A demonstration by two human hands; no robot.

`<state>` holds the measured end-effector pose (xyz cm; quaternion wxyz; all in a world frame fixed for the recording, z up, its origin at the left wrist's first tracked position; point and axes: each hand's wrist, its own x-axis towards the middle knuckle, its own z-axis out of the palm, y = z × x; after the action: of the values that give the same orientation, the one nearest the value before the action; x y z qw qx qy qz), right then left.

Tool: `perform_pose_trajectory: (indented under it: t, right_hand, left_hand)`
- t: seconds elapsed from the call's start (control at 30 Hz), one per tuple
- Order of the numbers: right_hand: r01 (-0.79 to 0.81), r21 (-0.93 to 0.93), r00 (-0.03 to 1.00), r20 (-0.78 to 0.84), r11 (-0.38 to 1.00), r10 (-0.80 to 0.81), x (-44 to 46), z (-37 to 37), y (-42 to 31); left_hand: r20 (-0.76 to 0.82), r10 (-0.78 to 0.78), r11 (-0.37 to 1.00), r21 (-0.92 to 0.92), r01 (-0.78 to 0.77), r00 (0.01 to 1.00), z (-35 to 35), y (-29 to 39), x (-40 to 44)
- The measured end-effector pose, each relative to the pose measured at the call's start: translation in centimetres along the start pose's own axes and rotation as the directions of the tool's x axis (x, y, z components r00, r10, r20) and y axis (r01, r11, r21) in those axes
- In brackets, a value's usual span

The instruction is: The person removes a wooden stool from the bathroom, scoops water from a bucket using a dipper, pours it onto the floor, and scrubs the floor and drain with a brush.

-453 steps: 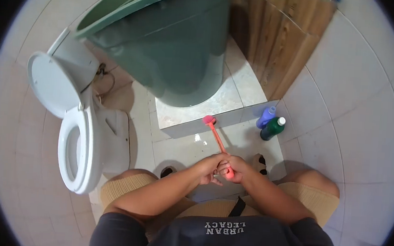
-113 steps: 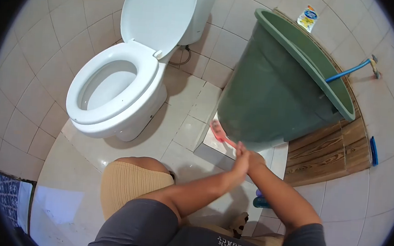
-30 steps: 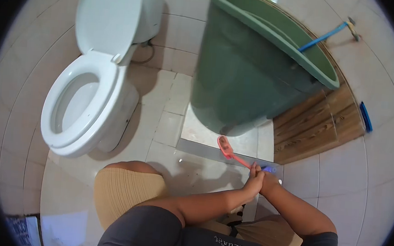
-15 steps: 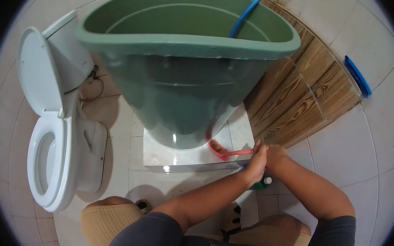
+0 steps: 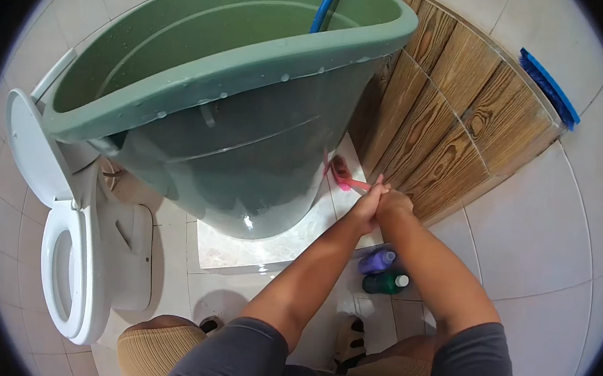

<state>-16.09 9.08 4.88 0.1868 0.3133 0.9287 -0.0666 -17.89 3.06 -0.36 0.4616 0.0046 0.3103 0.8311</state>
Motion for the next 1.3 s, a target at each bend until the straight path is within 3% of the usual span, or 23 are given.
perform_pose_trajectory:
  t: [0.07, 0.13, 0.2, 0.4, 0.43, 0.47, 0.57, 0.63, 0.7, 0.77, 0.8, 0.9, 0.97, 1.07, 1.1, 1.17, 1.2, 1.23, 1.27, 1.3]
  right_hand:
    - [0.113, -0.097, 0.992, 0.062, 0.989, -0.107, 0.1, 1.9, 0.9]
    - [0.313, -0.348, 0.949, 0.137, 0.884, -0.283, -2.2, 2.3, 2.8]
    - [0.383, -0.507, 0.921, 0.273, 0.772, -0.278, -7.1, 0.7, 4.5]
    - [0.183, -0.426, 0.96, 0.273, 0.886, -0.066, -11.3, 1.4, 7.6]
    - [0.21, -0.47, 0.952, 0.299, 0.858, -0.069, -10.8, 0.8, 6.9]
    - [0.235, -0.497, 0.947, 0.311, 0.835, -0.081, -10.0, 0.3, 5.9]
    - [0.302, -0.547, 0.938, 0.315, 0.781, -0.143, -6.9, -1.0, 2.9]
    - [0.213, -0.47, 0.964, 0.243, 0.857, -0.106, -3.1, 0.3, 1.6]
    - [0.069, -0.428, 0.983, 0.184, 0.901, 0.012, -2.2, 0.0, -1.2]
    - [0.112, -0.406, 0.983, 0.177, 0.907, -0.042, -1.8, 0.5, -1.1]
    - [0.132, -0.392, 0.982, 0.179, 0.91, -0.066, -2.0, 1.0, -0.9]
    - [0.284, -0.367, 0.948, 0.248, 0.886, -0.202, -4.8, 2.0, 2.2]
    - [0.394, -0.29, 0.903, 0.3, 0.872, -0.308, -8.0, 2.9, 4.7]
    - [0.483, 0.007, 0.831, 0.311, 0.876, -0.461, -11.6, 4.9, 8.1]
    - [0.454, 0.168, 0.822, 0.301, 0.875, -0.484, -12.2, 5.7, 8.7]
    - [0.397, 0.386, 0.812, 0.274, 0.832, -0.515, -12.2, 7.1, 9.5]
    - [0.449, 0.253, 0.842, 0.202, 0.857, -0.5, -11.5, 7.7, 9.5]
    - [0.505, -0.038, 0.861, 0.1, 0.862, -0.499, -10.5, 8.2, 9.4]
    - [0.49, -0.211, 0.871, 0.088, 0.846, -0.483, -9.0, 8.7, 8.9]
    - [0.458, -0.378, 0.881, 0.076, 0.804, -0.467, -7.5, 9.2, 8.4]
  left_hand:
    - [-0.009, 0.011, 1.0, -0.003, -0.011, 1.0, -0.1, -0.9, -1.1]
    - [0.049, -0.114, 0.991, -0.066, 0.117, 0.992, 0.4, -3.3, -2.2]
    - [0.092, -0.199, 0.972, -0.108, 0.208, 0.976, 2.1, -5.3, -5.0]
    - [0.146, -0.211, 0.966, -0.121, 0.229, 0.967, 6.3, -7.5, -10.7]
    - [0.151, -0.189, 0.968, -0.135, 0.21, 0.97, 6.1, -7.5, -10.3]
    - [0.025, -0.132, 0.981, -0.14, 0.134, 0.991, 6.0, -7.3, -9.1]
    - [0.078, -0.09, 0.99, -0.105, 0.098, 0.993, 2.3, -5.7, -3.3]
    - [0.096, -0.209, 0.976, -0.042, 0.213, 0.973, 0.5, -2.7, -1.4]
    - [0.042, -0.206, 0.978, 0.043, 0.205, 0.978, 0.4, 0.0, -1.8]
    - [0.072, -0.226, 0.973, 0.069, 0.221, 0.972, -1.2, 0.0, -0.5]
    - [-0.036, -0.183, 0.972, 0.143, 0.186, 0.983, -1.0, -0.7, -0.7]
    - [-0.102, -0.064, 0.986, 0.15, 0.079, 0.993, 1.3, -3.8, -3.6]
    - [-0.08, -0.169, 0.967, 0.182, 0.181, 0.982, 2.8, -6.7, -6.4]
    - [-0.04, -0.175, 0.953, 0.245, 0.18, 0.984, 5.8, -9.3, -12.4]
    - [-0.021, -0.211, 0.954, 0.214, 0.211, 0.977, 6.7, -8.8, -14.4]
    - [-0.04, -0.12, 0.959, 0.253, 0.126, 0.992, 6.3, -9.3, -14.8]
    - [-0.034, -0.047, 0.952, 0.3, 0.055, 0.998, 4.8, -10.6, -13.1]
    - [-0.023, 0.029, 0.937, 0.349, -0.019, 0.999, 3.7, -11.4, -11.7]
    - [-0.06, 0.164, 0.904, 0.408, -0.125, 0.985, 3.2, -10.3, -11.0]
    - [-0.035, 0.088, 0.955, 0.288, -0.075, 0.995, 2.3, -8.1, -10.8]
